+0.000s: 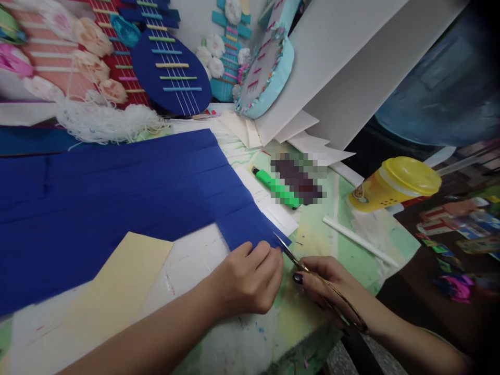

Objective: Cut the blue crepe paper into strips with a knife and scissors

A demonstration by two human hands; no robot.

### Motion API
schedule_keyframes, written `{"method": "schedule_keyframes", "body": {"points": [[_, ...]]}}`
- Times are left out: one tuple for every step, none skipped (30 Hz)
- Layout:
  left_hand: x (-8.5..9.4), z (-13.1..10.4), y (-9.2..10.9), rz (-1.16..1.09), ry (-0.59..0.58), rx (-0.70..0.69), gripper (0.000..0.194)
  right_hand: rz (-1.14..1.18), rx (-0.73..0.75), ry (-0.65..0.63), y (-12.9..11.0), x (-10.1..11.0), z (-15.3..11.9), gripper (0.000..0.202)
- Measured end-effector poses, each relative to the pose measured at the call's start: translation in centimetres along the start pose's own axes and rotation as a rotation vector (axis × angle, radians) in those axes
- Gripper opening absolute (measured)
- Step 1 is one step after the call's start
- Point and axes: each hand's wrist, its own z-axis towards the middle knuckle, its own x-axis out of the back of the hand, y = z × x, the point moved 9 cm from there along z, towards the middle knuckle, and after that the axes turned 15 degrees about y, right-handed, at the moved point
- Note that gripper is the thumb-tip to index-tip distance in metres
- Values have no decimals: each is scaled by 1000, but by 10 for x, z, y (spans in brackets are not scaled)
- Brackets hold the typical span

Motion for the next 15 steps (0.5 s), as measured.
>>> {"method": "schedule_keyframes", "body": {"points": [[0, 0, 0, 0, 1, 0, 12, 5, 4, -4, 0, 0, 0, 42], [0, 0, 0, -1, -1, 1, 13, 10, 8, -10, -1, -1, 0, 42], [0, 0, 0, -1, -5, 0, 13, 15, 7, -15, -1, -1, -1, 42], [-1, -1, 0, 0, -11, 0, 14, 17, 6, -18, -1, -2, -1, 43], [-1, -1, 0, 1, -18, 0, 14, 16, 3, -17, -1, -2, 0, 44], [-1, -1, 0, 2, -23, 2, 15, 13, 1, -14, 0, -2, 0, 44], [-2, -1, 0, 3, -28, 4, 15, 8, 0, -8, 1, -1, 1, 45], [-2, -2, 0, 4, -28, 4, 15, 5, 1, -2, 2, -1, 1, 45], [-2, -2, 0, 6, -26, 1, 15, 0, 3, 0, 4, -1, 2, 45], [-2, -2, 0, 7, -22, -1, 15, -3, 9, 1, 5, 0, 2, 45], [-2, -2, 0, 6, -19, -4, 15, -5, 13, -1, 6, 0, 2, 45], [-1, -2, 1, 5, -15, -4, 14, -6, 15, -4, 7, 0, 3, 44], [-1, -2, 1, 2, -13, -4, 13, -5, 19, -7, 8, 0, 3, 44], [-1, -2, 1, 0, -11, -2, 13, -5, 24, -7, 8, 0, 3, 44], [-1, -1, 1, -2, -8, -1, 13, -8, 28, -6, 7, 0, 3, 44]]}}
